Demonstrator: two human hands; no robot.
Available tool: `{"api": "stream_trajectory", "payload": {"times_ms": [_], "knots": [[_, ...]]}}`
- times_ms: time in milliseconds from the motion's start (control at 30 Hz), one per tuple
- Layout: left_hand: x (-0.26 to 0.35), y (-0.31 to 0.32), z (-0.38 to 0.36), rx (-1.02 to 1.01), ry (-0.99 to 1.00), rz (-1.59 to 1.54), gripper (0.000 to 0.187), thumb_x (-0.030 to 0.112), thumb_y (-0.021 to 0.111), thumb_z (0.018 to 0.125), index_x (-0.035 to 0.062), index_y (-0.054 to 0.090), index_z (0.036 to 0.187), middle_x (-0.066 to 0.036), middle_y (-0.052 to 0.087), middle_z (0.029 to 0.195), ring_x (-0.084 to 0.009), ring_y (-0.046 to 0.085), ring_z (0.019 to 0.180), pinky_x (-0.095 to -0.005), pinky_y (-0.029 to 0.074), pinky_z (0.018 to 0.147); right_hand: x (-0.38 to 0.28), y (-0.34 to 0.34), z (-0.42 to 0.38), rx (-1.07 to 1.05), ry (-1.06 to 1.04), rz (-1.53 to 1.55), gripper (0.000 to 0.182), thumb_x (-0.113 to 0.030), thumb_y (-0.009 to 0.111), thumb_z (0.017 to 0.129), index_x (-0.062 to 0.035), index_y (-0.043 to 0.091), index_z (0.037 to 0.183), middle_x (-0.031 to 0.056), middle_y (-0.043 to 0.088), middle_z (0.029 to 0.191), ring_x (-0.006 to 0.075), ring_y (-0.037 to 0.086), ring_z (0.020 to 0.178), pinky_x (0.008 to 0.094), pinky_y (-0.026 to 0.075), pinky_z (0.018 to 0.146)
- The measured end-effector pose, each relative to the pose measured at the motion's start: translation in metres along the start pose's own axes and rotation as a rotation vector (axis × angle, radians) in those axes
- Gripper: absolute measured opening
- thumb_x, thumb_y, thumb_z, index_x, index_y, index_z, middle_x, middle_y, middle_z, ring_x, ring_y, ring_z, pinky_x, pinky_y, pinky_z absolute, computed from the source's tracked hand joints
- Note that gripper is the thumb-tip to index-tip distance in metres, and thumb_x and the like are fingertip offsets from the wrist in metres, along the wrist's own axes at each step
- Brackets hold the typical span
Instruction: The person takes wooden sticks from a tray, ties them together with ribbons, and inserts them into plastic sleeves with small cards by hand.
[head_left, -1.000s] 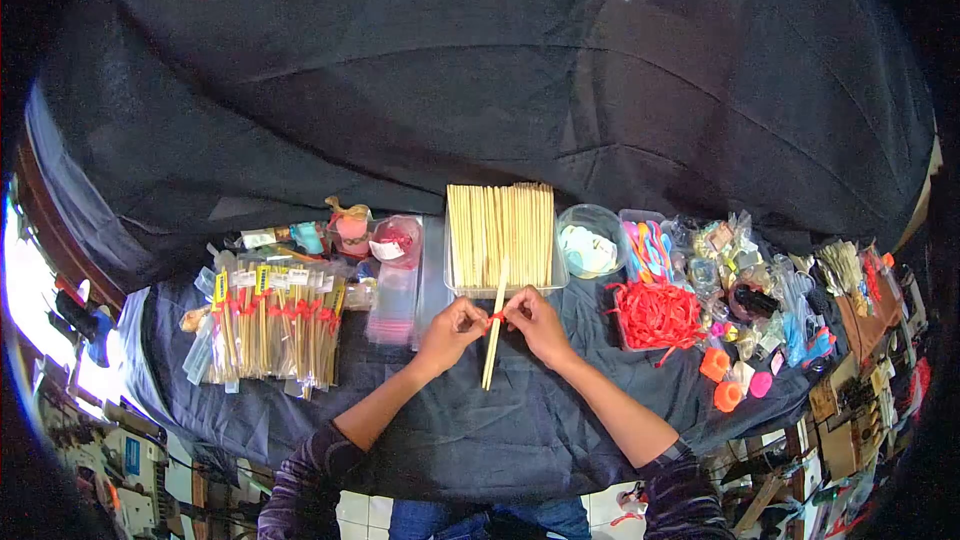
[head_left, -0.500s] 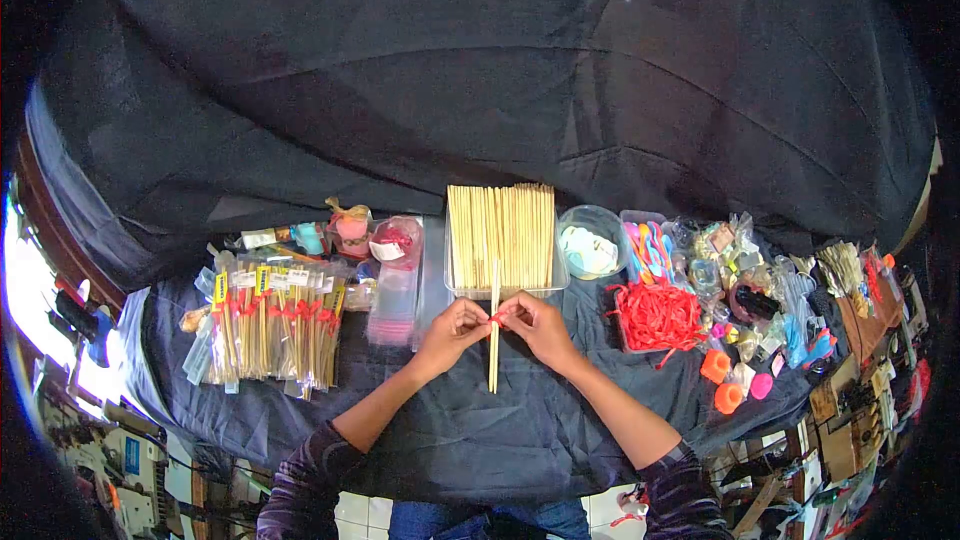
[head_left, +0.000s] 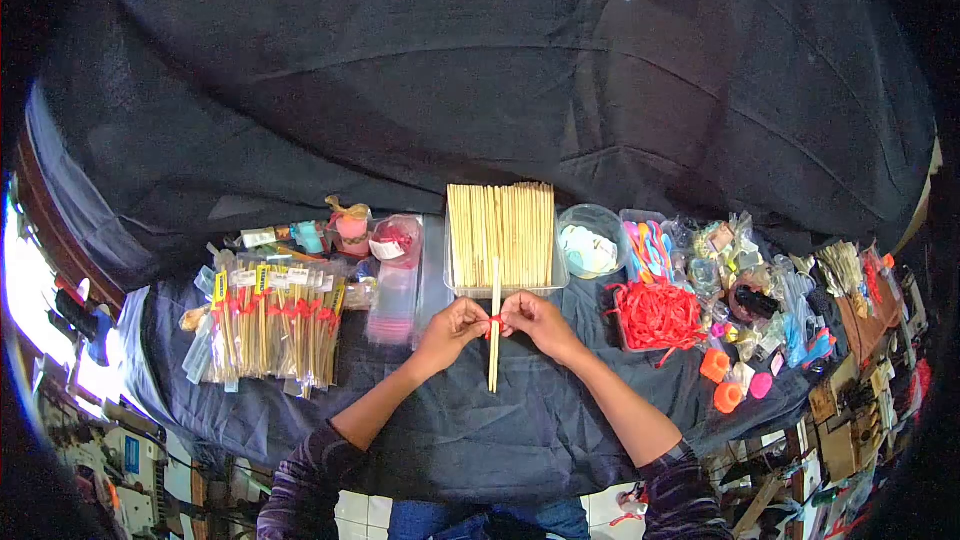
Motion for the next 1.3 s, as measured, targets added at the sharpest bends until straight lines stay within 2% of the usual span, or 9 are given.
{"api": "stream_trajectory", "payload": {"times_ms": [67, 500, 567, 700, 767, 900, 967, 1067, 1300], "knots": [[-0.001, -0.003, 0.001, 0.024, -0.011, 0.029, 0.009, 0.0, 0.055, 0.084, 0.0011, 0.048, 0.09, -0.003, 0.056, 0.081, -0.0097, 0.055, 0.076, -0.0232, 0.045, 0.07, 0.003, 0.0, -0.002, 0.006, 0.106, 0.197, 0.006, -0.007, 0.054, 0.086, -0.0015, 0.051, 0.087, 0.0027, 0.055, 0.079, 0.0115, 0.057, 0.073, 0.0248, 0.048, 0.07], [0.008, -0.001, -0.002, 0.008, 0.056, -0.017, 0.022, 0.0, 0.061, 0.08, 0.0039, 0.045, 0.094, -0.004, 0.055, 0.084, -0.0103, 0.055, 0.079, -0.0234, 0.045, 0.071, -0.001, 0.006, -0.002, 0.023, 0.074, 0.153, 0.014, -0.015, 0.056, 0.087, -0.0018, 0.054, 0.091, 0.0043, 0.06, 0.081, 0.0098, 0.057, 0.07, 0.0229, 0.047, 0.064], [0.013, -0.002, -0.003, 0.022, 0.115, 0.132, 0.02, 0.001, 0.061, 0.079, 0.0031, 0.046, 0.093, -0.004, 0.055, 0.084, -0.01, 0.055, 0.079, -0.0243, 0.046, 0.07, 0.012, 0.004, -0.004, 0.054, 0.175, 0.104, 0.019, -0.022, 0.054, 0.088, -0.0026, 0.056, 0.089, 0.003, 0.06, 0.081, 0.008, 0.056, 0.067, 0.0213, 0.046, 0.062], [0.025, 0.003, -0.007, 0.053, 0.127, 0.275, 0.015, 0.002, 0.061, 0.08, 0.0016, 0.048, 0.089, -0.006, 0.054, 0.083, -0.0132, 0.056, 0.076, -0.0262, 0.046, 0.068, 0.021, 0.001, -0.003, 0.053, 0.17, 0.04, 0.022, -0.025, 0.054, 0.088, -0.0037, 0.059, 0.089, 0.0016, 0.06, 0.079, 0.007, 0.055, 0.068, 0.0207, 0.045, 0.063], [0.045, 0.005, -0.011, 0.118, 0.223, 0.547, 0.011, 0.004, 0.059, 0.081, 0.0005, 0.051, 0.086, -0.009, 0.053, 0.081, -0.0189, 0.057, 0.074, -0.029, 0.047, 0.067, 0.015, -0.001, -0.004, 0.085, 0.155, 0.03, 0.02, -0.023, 0.054, 0.088, -0.0039, 0.059, 0.087, 0.0012, 0.06, 0.076, 0.0067, 0.054, 0.066, 0.0201, 0.044, 0.061], [0.061, 0.008, -0.014, 0.154, 0.262, 0.629, 0.009, 0.002, 0.059, 0.081, -0.0005, 0.052, 0.086, -0.011, 0.053, 0.081, -0.0218, 0.057, 0.074, -0.0291, 0.046, 0.067, 0.017, -0.002, -0.003, 0.1, 0.167, 0.048, 0.018, -0.021, 0.055, 0.087, -0.0043, 0.058, 0.084, 0.001, 0.06, 0.074, 0.0063, 0.053, 0.063, 0.0197, 0.044, 0.059], [0.072, 0.015, -0.019, 0.149, 0.403, 0.76, 0.01, 0.001, 0.058, 0.079, -0.0007, 0.053, 0.087, -0.012, 0.052, 0.081, -0.0268, 0.056, 0.076, -0.0314, 0.046, 0.067, 0.023, -0.005, -0.004, 0.14, 0.2, 0.031, 0.016, -0.019, 0.055, 0.087, -0.0048, 0.057, 0.08, 0.001, 0.06, 0.071, 0.0061, 0.053, 0.061, 0.0194, 0.044, 0.057], [0.078, 0.021, -0.024, 0.123, 0.468, 0.848, 0.01, 0.001, 0.058, 0.078, -0.0009, 0.054, 0.087, -0.012, 0.052, 0.082, -0.0292, 0.055, 0.08, -0.0335, 0.046, 0.069, 0.023, -0.003, -0.004, 0.143, 0.198, 0.049, 0.016, -0.019, 0.055, 0.086, -0.0054, 0.056, 0.077, 0.0011, 0.06, 0.071, 0.006, 0.053, 0.06, 0.0194, 0.044, 0.055], [0.079, 0.021, -0.022, 0.133, 0.474, 0.85, 0.01, 0.0, 0.057, 0.077, 0.0011, 0.055, 0.087, -0.011, 0.054, 0.084, -0.0283, 0.054, 0.081, -0.0349, 0.046, 0.07, 0.022, -0.003, -0.006, 0.146, 0.217, 0.047, 0.016, -0.019, 0.055, 0.086, -0.0051, 0.057, 0.078, 0.0013, 0.06, 0.071, 0.0068, 0.053, 0.06, 0.0197, 0.044, 0.056]]}}
Point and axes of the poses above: each hand's wrist, its own z-axis towards the middle knuckle, its own y-axis out of the palm, x = y × z, the point moved 10 cm from there along z, towards the middle knuckle
